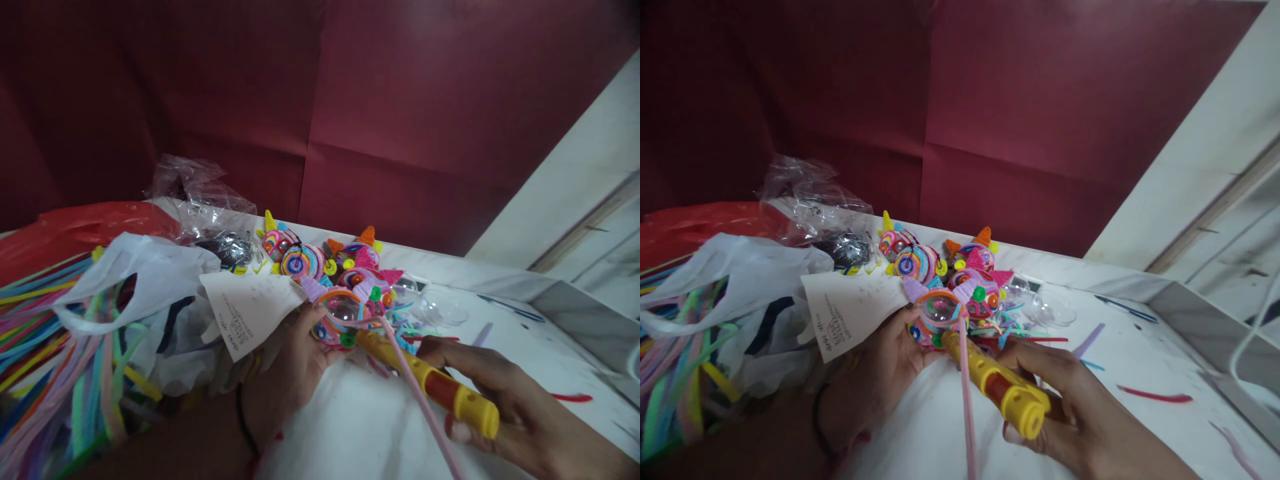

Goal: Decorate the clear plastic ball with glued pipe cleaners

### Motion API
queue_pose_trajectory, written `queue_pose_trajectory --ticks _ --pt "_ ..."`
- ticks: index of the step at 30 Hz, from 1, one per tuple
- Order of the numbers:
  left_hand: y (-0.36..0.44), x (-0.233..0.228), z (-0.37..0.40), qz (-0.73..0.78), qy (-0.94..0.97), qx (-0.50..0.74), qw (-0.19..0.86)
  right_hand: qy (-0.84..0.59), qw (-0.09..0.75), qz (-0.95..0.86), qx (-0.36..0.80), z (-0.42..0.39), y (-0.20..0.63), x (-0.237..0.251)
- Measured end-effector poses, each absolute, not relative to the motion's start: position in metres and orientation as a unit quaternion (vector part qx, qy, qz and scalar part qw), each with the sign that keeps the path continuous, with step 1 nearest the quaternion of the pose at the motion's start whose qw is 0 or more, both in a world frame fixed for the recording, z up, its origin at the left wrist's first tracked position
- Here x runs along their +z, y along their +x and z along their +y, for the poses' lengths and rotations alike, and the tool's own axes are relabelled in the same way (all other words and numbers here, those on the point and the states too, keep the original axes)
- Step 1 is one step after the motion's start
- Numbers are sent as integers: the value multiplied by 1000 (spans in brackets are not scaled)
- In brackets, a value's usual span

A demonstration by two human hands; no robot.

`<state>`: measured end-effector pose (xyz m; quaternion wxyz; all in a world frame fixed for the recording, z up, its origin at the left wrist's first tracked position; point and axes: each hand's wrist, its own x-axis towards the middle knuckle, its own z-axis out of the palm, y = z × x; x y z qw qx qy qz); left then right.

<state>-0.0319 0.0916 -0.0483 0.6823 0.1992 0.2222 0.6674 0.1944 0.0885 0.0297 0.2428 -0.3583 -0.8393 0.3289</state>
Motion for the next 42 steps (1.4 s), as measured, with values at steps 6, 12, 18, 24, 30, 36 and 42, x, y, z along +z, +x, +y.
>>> queue_pose_trajectory --ticks 6,12,18,24,30,36,42 --pt "-32 -41 89 228 178 674 680 -375 264 -827 326 85 191 29" --pt "-31 -40 87 250 176 672 674 -372 257 -836 312 86 190 28" --pt "-29 -42 88 248 187 676 668 -352 237 -853 302 88 188 32" --pt "-30 -43 88 243 184 670 677 -358 254 -843 309 85 188 33" --pt "-29 -44 87 223 189 674 679 -383 260 -817 343 84 191 28" --pt "-30 -40 86 212 192 673 682 -389 275 -807 350 82 193 27" --pt "-30 -40 87 223 167 675 683 -380 277 -812 345 84 195 30"
